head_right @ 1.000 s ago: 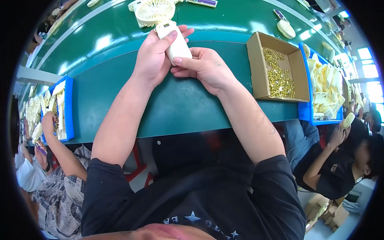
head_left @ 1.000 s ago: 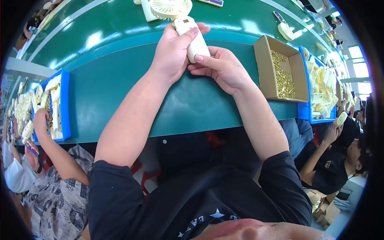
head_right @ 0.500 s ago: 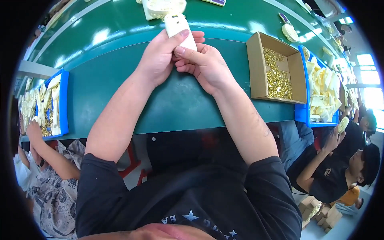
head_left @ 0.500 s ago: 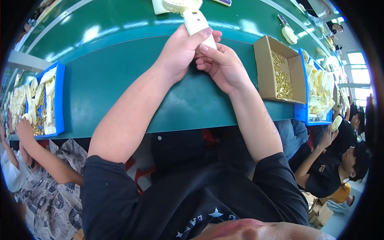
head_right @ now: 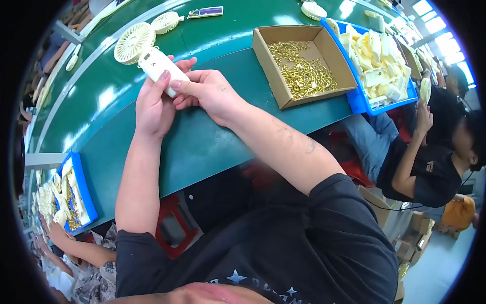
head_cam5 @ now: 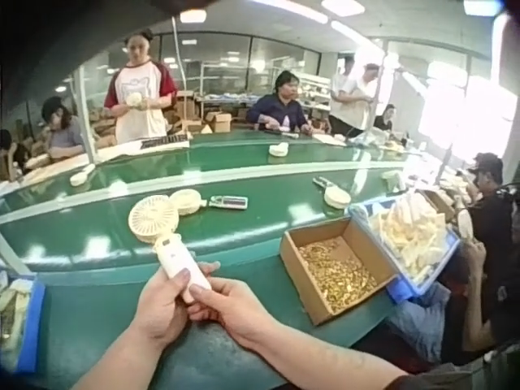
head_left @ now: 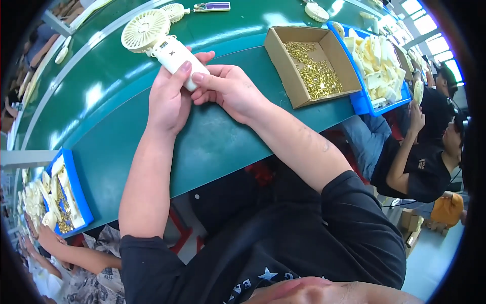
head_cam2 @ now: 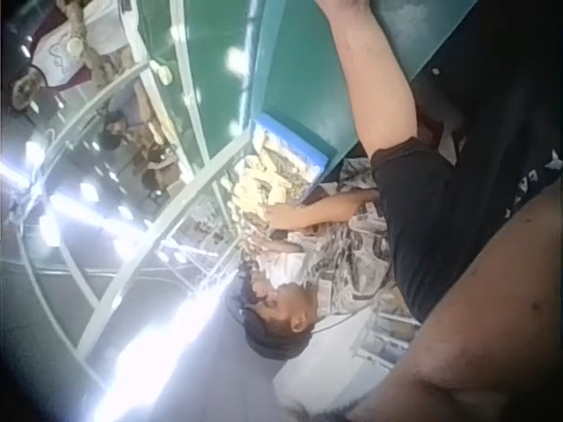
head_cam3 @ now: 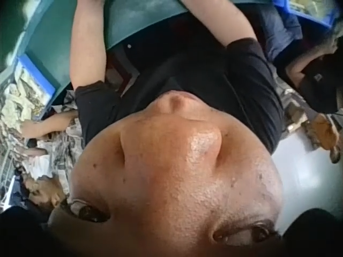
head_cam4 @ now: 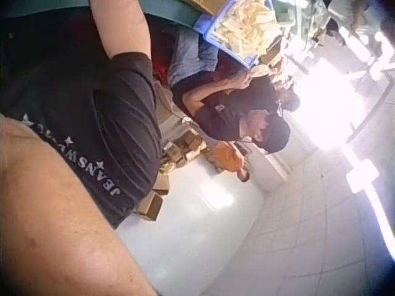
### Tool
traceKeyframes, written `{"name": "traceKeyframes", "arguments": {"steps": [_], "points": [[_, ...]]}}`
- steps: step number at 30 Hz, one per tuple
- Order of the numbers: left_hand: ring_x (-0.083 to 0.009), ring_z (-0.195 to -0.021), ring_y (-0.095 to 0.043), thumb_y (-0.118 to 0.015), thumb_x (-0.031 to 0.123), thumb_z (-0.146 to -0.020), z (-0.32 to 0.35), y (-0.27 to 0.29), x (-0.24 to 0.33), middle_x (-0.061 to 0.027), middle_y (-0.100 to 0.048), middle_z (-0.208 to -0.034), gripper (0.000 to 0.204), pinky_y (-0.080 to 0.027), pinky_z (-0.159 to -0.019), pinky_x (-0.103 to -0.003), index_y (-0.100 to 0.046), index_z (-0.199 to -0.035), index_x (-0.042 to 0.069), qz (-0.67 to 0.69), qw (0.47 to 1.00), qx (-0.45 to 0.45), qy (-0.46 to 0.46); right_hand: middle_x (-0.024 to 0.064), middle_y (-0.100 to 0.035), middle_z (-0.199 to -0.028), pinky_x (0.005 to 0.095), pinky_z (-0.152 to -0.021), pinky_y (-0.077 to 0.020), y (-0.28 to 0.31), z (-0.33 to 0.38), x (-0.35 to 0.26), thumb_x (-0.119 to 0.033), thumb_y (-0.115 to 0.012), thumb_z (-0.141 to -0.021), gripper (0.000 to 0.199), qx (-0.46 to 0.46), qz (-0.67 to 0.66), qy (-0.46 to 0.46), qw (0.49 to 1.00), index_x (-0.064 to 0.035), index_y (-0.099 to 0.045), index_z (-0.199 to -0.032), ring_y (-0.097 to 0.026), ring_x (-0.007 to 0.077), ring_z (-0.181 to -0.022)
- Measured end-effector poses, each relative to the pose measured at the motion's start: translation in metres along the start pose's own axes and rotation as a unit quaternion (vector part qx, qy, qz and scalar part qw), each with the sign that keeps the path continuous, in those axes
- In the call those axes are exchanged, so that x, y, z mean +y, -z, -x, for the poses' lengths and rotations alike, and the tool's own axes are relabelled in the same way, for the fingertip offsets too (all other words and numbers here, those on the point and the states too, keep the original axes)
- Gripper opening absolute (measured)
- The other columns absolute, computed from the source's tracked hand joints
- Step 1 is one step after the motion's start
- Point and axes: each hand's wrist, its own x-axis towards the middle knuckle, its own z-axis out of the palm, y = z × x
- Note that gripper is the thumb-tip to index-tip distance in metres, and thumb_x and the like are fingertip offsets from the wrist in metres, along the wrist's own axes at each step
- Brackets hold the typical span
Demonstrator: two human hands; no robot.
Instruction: The person assembles portable fans by connecting internal wiring and circuit boards into the handle bases, snapping the outer plastic casing covers onto the handles by hand, and placing the assembled fans along the assembly line table.
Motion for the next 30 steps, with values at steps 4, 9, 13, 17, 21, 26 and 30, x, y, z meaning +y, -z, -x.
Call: {"name": "traceKeyframes", "arguments": {"steps": [4, 9, 13, 17, 21, 26, 30], "points": [[-0.0222, -0.109, -0.060, -0.050, 0.016, -0.104, -0.003, -0.006, 0.000, -0.0216, -0.059, -0.129, 0.037, -0.051, -0.093, -0.035, -0.041, -0.137, 0.002, -0.029, 0.999, -0.005, -0.020, 0.0070, -0.070, -0.092, 0.0252, -0.074, -0.0553, -0.001, 0.004, -0.004, -0.021, -0.066, -0.098, 0.026, -0.008, 0.054, 0.066, 0.996, 0.0031, -0.068, -0.107, -0.067, 0.0111, -0.077], [-0.0264, -0.118, -0.058, -0.056, 0.018, -0.102, -0.009, -0.002, -0.008, -0.0149, -0.060, -0.127, 0.038, -0.049, -0.097, -0.038, -0.045, -0.135, 0.003, 0.009, 1.000, -0.022, -0.015, 0.0077, -0.070, -0.098, 0.0235, -0.075, -0.0525, 0.002, 0.006, -0.014, -0.017, -0.073, -0.093, 0.034, 0.043, 0.232, 0.190, 0.953, 0.0067, -0.067, -0.116, -0.064, 0.0091, -0.082], [-0.0309, -0.123, -0.056, -0.063, 0.020, -0.099, -0.020, 0.000, -0.015, -0.0110, -0.062, -0.120, 0.035, -0.045, -0.106, -0.043, -0.053, -0.128, 0.004, 0.052, 0.997, -0.051, -0.020, 0.0062, -0.070, -0.099, 0.0236, -0.077, -0.0524, 0.007, 0.009, -0.014, -0.017, -0.073, -0.092, 0.034, 0.069, 0.285, 0.198, 0.935, 0.0060, -0.067, -0.117, -0.065, 0.0093, -0.085], [-0.0320, -0.126, -0.053, -0.065, 0.022, -0.097, -0.030, 0.003, -0.021, -0.0093, -0.062, -0.120, 0.035, -0.044, -0.107, -0.045, -0.054, -0.127, 0.005, 0.075, 0.992, -0.091, -0.035, 0.0058, -0.070, -0.101, 0.0248, -0.080, -0.0525, 0.013, 0.009, -0.019, -0.017, -0.072, -0.093, 0.030, 0.082, 0.358, 0.236, 0.900, 0.0022, -0.068, -0.116, -0.064, 0.0096, -0.089], [-0.0318, -0.126, -0.052, -0.066, 0.023, -0.097, -0.036, 0.000, -0.028, -0.0089, -0.061, -0.119, 0.035, -0.043, -0.108, -0.045, -0.055, -0.126, 0.006, 0.077, 0.991, -0.103, -0.037, 0.0123, -0.070, -0.102, 0.0279, -0.081, -0.0525, 0.019, 0.008, -0.025, -0.016, -0.071, -0.092, 0.029, 0.082, 0.395, 0.276, 0.872, 0.0011, -0.068, -0.115, -0.066, 0.0157, -0.091], [-0.0308, -0.125, -0.050, -0.067, 0.024, -0.097, -0.038, -0.005, -0.029, -0.0083, -0.057, -0.118, 0.036, -0.040, -0.110, -0.045, -0.055, -0.126, 0.007, 0.090, 0.988, -0.113, -0.050, 0.0168, -0.069, -0.103, 0.0314, -0.081, -0.0530, 0.024, 0.005, -0.020, -0.017, -0.071, -0.092, 0.028, 0.091, 0.434, 0.363, 0.820, 0.0012, -0.069, -0.113, -0.066, 0.0225, -0.086], [-0.0305, -0.125, -0.051, -0.067, 0.027, -0.097, -0.033, -0.010, -0.026, -0.0081, -0.057, -0.118, 0.036, -0.039, -0.111, -0.047, -0.055, -0.125, 0.007, 0.099, 0.990, -0.091, -0.033, 0.0166, -0.069, -0.100, 0.0318, -0.079, -0.0537, 0.017, 0.010, -0.023, -0.018, -0.071, -0.091, 0.029, 0.108, 0.428, 0.322, 0.838, 0.0014, -0.069, -0.112, -0.068, 0.0230, -0.085]]}}
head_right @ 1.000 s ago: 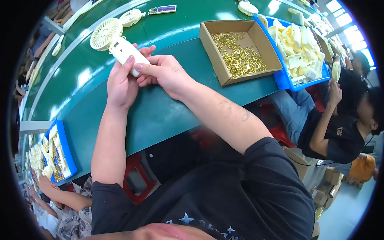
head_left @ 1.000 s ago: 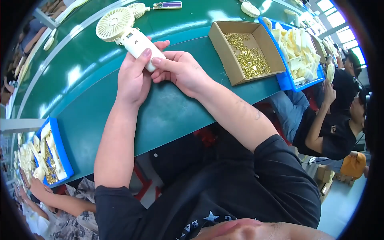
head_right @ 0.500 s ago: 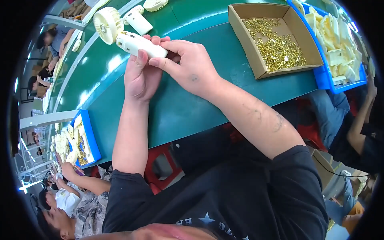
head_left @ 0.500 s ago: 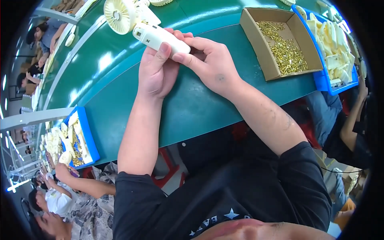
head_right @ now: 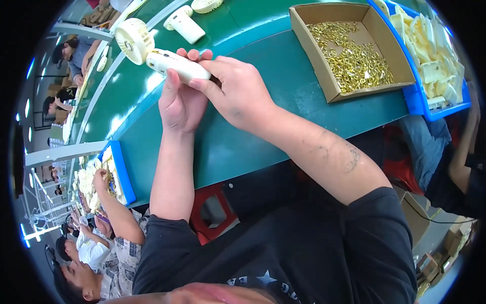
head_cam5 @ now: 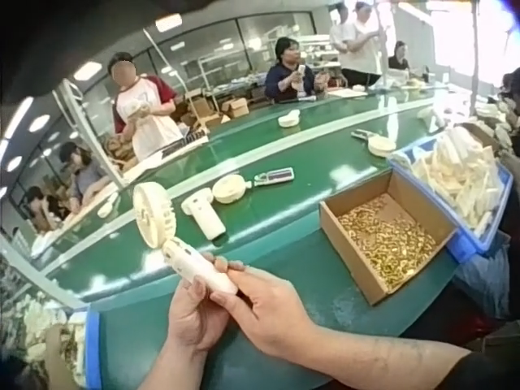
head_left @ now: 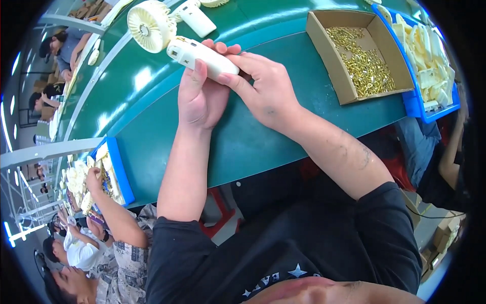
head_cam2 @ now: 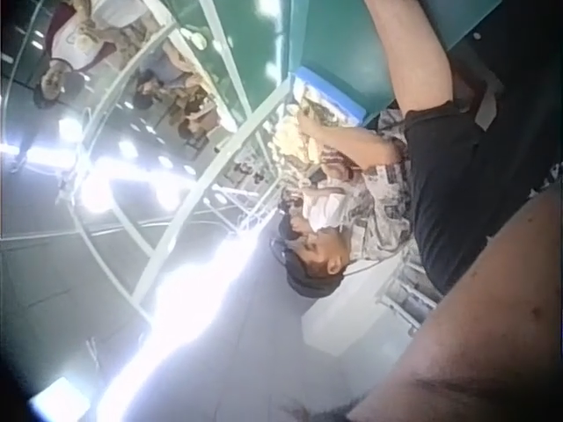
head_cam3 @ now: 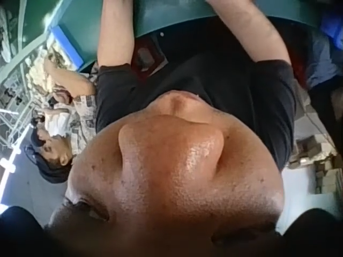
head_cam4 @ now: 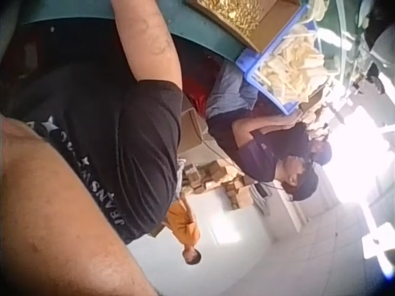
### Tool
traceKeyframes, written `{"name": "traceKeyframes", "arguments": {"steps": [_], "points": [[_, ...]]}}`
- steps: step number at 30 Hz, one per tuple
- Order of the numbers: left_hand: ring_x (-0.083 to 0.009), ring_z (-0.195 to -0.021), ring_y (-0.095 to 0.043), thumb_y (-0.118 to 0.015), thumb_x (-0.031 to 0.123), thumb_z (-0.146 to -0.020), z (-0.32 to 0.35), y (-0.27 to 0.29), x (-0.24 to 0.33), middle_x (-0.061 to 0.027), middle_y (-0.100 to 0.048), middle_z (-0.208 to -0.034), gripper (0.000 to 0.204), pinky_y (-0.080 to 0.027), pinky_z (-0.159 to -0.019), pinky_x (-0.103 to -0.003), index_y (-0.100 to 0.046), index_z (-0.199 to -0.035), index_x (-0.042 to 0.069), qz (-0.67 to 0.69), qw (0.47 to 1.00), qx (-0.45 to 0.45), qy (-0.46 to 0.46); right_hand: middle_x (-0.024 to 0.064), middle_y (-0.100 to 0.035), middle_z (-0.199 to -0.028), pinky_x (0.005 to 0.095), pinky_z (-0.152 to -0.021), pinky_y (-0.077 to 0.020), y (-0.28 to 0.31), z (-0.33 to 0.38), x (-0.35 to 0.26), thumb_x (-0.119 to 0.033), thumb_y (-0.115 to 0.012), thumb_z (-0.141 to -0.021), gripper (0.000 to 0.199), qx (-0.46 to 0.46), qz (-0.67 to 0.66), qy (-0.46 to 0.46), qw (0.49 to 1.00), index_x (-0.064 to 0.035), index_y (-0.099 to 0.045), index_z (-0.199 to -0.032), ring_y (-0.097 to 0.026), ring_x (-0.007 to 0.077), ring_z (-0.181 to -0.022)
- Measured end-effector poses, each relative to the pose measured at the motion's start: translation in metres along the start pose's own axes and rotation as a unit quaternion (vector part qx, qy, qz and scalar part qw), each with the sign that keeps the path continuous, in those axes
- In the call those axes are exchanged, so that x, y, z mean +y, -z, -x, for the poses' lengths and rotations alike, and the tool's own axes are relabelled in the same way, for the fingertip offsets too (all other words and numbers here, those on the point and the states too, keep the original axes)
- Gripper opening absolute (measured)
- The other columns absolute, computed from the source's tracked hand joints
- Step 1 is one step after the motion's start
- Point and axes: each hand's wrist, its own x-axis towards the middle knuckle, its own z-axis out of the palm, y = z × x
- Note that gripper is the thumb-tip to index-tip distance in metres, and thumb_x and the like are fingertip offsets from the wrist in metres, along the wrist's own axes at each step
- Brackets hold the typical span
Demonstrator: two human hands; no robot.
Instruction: The person assembles portable fans by connecting internal wiring and circuit boards into the handle bases, snapping the outer plastic casing covers onto the handles by hand, and placing the assembled fans along the assembly line table.
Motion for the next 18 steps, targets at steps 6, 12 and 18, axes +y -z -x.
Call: {"name": "traceKeyframes", "arguments": {"steps": [6, 12, 18], "points": [[-0.0262, -0.115, -0.054, -0.065, 0.033, -0.097, 0.0004, 0.0001, 0.0058, -0.0072, -0.056, -0.112, 0.040, -0.036, -0.113, -0.048, -0.051, -0.125, 0.007, 0.038, 0.999, 0.023, 0.012, 0.0145, -0.068, -0.092, 0.0300, -0.076, -0.0536, -0.0043, 0.0012, -0.0069, -0.017, -0.077, -0.086, 0.030, -0.016, -0.005, -0.044, 0.999, 0.0023, -0.070, -0.109, -0.067, 0.0197, -0.079], [-0.0234, -0.110, -0.054, -0.066, 0.032, -0.096, -0.0040, -0.0046, 0.0040, -0.0056, -0.055, -0.107, 0.041, -0.033, -0.115, -0.048, -0.050, -0.124, 0.007, 0.005, 1.000, -0.012, 0.002, 0.0147, -0.064, -0.084, 0.0313, -0.072, -0.0528, -0.0025, 0.0008, -0.0088, -0.016, -0.080, -0.083, 0.028, 0.004, 0.040, -0.001, 0.999, 0.0040, -0.070, -0.099, -0.065, 0.0242, -0.076], [-0.0233, -0.111, -0.054, -0.067, 0.031, -0.096, -0.0082, -0.0092, -0.0007, -0.0052, -0.056, -0.104, 0.037, -0.034, -0.115, -0.047, -0.052, -0.121, 0.008, 0.047, 0.998, -0.037, -0.017, 0.0132, -0.063, -0.084, 0.0321, -0.071, -0.0518, -0.0011, -0.0029, -0.0069, -0.014, -0.076, -0.086, 0.024, 0.057, 0.009, 0.077, 0.995, 0.0039, -0.069, -0.099, -0.064, 0.0209, -0.077]]}}
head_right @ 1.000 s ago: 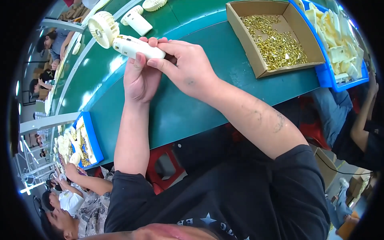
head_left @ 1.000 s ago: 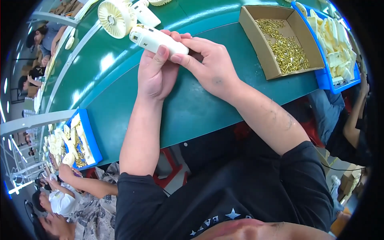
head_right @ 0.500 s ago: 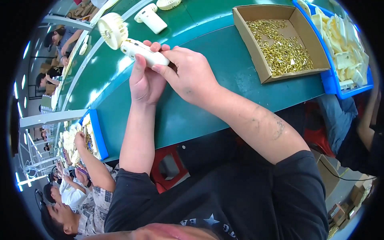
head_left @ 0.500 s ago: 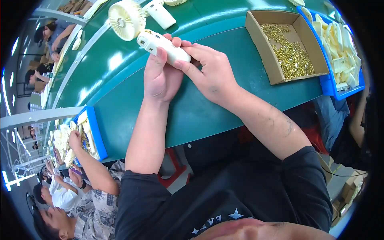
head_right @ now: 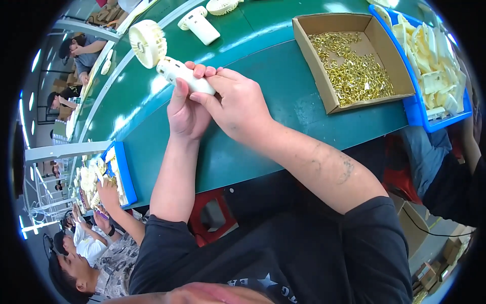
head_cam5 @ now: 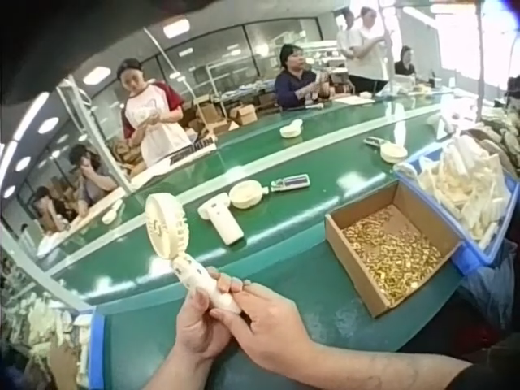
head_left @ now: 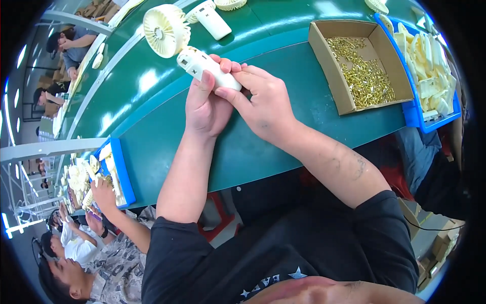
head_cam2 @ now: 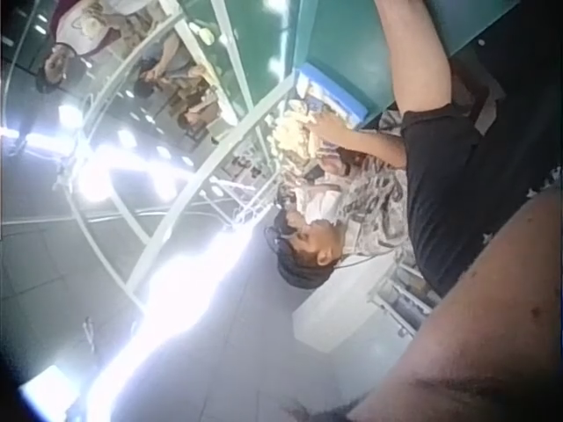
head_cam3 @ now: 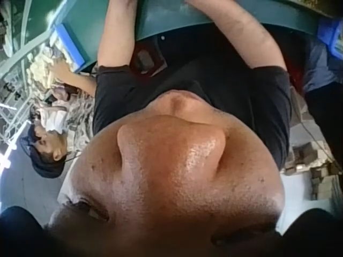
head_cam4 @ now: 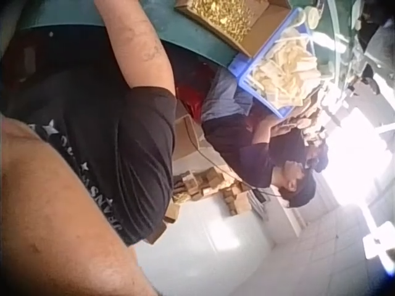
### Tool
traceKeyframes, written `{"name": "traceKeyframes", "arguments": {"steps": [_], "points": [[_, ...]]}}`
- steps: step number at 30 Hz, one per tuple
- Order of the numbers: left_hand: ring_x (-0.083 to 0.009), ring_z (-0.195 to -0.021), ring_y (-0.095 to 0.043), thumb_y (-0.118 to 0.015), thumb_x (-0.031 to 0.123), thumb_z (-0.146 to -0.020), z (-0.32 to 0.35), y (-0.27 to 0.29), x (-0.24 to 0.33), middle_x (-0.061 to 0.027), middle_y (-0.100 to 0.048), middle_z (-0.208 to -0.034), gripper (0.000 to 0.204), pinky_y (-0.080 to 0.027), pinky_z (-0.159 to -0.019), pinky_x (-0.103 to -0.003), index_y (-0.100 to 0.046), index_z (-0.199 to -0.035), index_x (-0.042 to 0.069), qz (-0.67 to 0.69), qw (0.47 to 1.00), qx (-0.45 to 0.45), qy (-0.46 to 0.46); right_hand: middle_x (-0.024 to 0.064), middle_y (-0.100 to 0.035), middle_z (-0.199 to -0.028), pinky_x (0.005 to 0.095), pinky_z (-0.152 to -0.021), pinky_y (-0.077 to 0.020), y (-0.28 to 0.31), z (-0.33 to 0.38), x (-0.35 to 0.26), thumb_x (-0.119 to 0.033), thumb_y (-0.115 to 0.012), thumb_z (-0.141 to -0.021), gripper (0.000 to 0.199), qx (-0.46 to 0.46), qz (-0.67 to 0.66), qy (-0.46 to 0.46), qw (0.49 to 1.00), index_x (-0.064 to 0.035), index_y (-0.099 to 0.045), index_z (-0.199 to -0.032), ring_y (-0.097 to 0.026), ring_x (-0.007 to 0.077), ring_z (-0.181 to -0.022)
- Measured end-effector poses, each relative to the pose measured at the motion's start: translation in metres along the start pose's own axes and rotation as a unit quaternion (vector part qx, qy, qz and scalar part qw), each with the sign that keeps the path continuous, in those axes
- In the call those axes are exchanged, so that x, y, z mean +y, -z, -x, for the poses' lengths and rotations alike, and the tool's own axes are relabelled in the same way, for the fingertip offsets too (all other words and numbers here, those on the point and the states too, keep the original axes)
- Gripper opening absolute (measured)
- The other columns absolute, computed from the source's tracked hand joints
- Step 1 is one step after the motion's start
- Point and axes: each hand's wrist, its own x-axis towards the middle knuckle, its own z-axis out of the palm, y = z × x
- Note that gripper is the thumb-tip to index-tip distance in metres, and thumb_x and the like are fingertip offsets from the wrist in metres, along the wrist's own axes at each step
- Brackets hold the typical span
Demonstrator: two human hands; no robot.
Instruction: The person assembles portable fans by connecting internal wiring and circuit boards into the handle bases, snapping the outer plastic casing covers onto the handles by hand, and placing the assembled fans along the assembly line table.
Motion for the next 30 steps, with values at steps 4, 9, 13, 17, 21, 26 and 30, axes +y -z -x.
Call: {"name": "traceKeyframes", "arguments": {"steps": [4, 9, 13, 17, 21, 26, 30], "points": [[-0.0248, -0.110, -0.060, -0.066, 0.033, -0.097, 0.002, -0.014, 0.007, -0.0124, -0.061, -0.117, 0.045, -0.048, -0.100, -0.039, -0.049, -0.129, 0.005, -0.139, 0.985, 0.097, 0.013, 0.0095, -0.069, -0.091, 0.0298, -0.074, -0.0536, 0.000, -0.004, -0.005, -0.015, -0.072, -0.091, 0.024, -0.062, -0.064, -0.181, 0.979, 0.0044, -0.069, -0.105, -0.066, 0.0143, -0.084], [-0.0190, -0.093, -0.066, -0.069, 0.037, -0.095, 0.016, 0.008, 0.013, -0.0122, -0.067, -0.107, 0.045, -0.054, -0.080, -0.031, -0.053, -0.118, 0.003, -0.499, 0.851, 0.143, -0.073, 0.0103, -0.068, -0.115, 0.0303, -0.091, -0.0526, -0.012, -0.010, -0.006, -0.016, -0.065, -0.098, 0.031, -0.025, -0.388, -0.311, 0.867, 0.0049, -0.063, -0.122, -0.065, 0.0145, -0.099], [-0.0185, -0.075, -0.066, -0.072, 0.037, -0.092, 0.025, -0.003, 0.034, -0.0093, -0.068, -0.089, 0.039, -0.054, -0.068, -0.030, -0.058, -0.105, 0.003, -0.614, 0.774, 0.134, -0.078, 0.0101, -0.065, -0.122, 0.0336, -0.102, -0.0457, -0.016, -0.005, -0.006, -0.018, -0.060, -0.101, 0.035, -0.073, -0.390, -0.334, 0.855, 0.0029, -0.059, -0.128, -0.060, 0.0152, -0.113], [-0.0200, -0.062, -0.064, -0.073, 0.037, -0.090, 0.038, -0.003, 0.045, -0.0087, -0.064, -0.074, 0.036, -0.050, -0.057, -0.031, -0.058, -0.089, 0.004, -0.654, 0.732, 0.127, -0.144, 0.0063, -0.067, -0.116, 0.0345, -0.100, -0.0446, -0.021, -0.008, -0.010, -0.021, -0.064, -0.099, 0.034, -0.130, -0.435, -0.336, 0.825, 0.0011, -0.062, -0.124, -0.059, 0.0141, -0.110], [-0.0224, -0.057, -0.061, -0.075, 0.036, -0.087, 0.045, -0.010, 0.048, -0.0076, -0.059, -0.066, 0.035, -0.048, -0.052, -0.033, -0.058, -0.085, 0.006, -0.682, 0.700, 0.090, -0.188, 0.0106, -0.061, -0.127, 0.0409, -0.105, -0.0436, -0.023, -0.011, -0.005, -0.023, -0.066, -0.097, 0.054, -0.085, -0.499, -0.283, 0.815, -0.0007, -0.045, -0.142, -0.057, 0.0215, -0.118], [-0.0236, -0.055, -0.057, -0.074, 0.035, -0.087, 0.056, -0.005, 0.061, -0.0089, -0.057, -0.065, 0.037, -0.045, -0.051, -0.034, -0.055, -0.077, 0.005, -0.755, 0.624, 0.065, -0.191, 0.0125, -0.061, -0.124, 0.0427, -0.105, -0.0465, -0.032, -0.005, -0.003, -0.016, -0.072, -0.092, 0.054, -0.108, -0.495, -0.277, 0.816, -0.0043, -0.047, -0.138, -0.059, 0.0236, -0.118], [-0.0283, -0.054, -0.055, -0.072, 0.035, -0.087, 0.059, -0.003, 0.065, -0.0097, -0.054, -0.063, 0.039, -0.043, -0.050, -0.037, -0.054, -0.068, 0.006, -0.765, 0.611, 0.045, -0.196, 0.0135, -0.062, -0.123, 0.0425, -0.103, -0.0485, -0.038, 0.001, -0.005, -0.014, -0.072, -0.090, 0.051, -0.114, -0.488, -0.285, 0.817, -0.0038, -0.049, -0.135, -0.060, 0.0237, -0.115]]}}
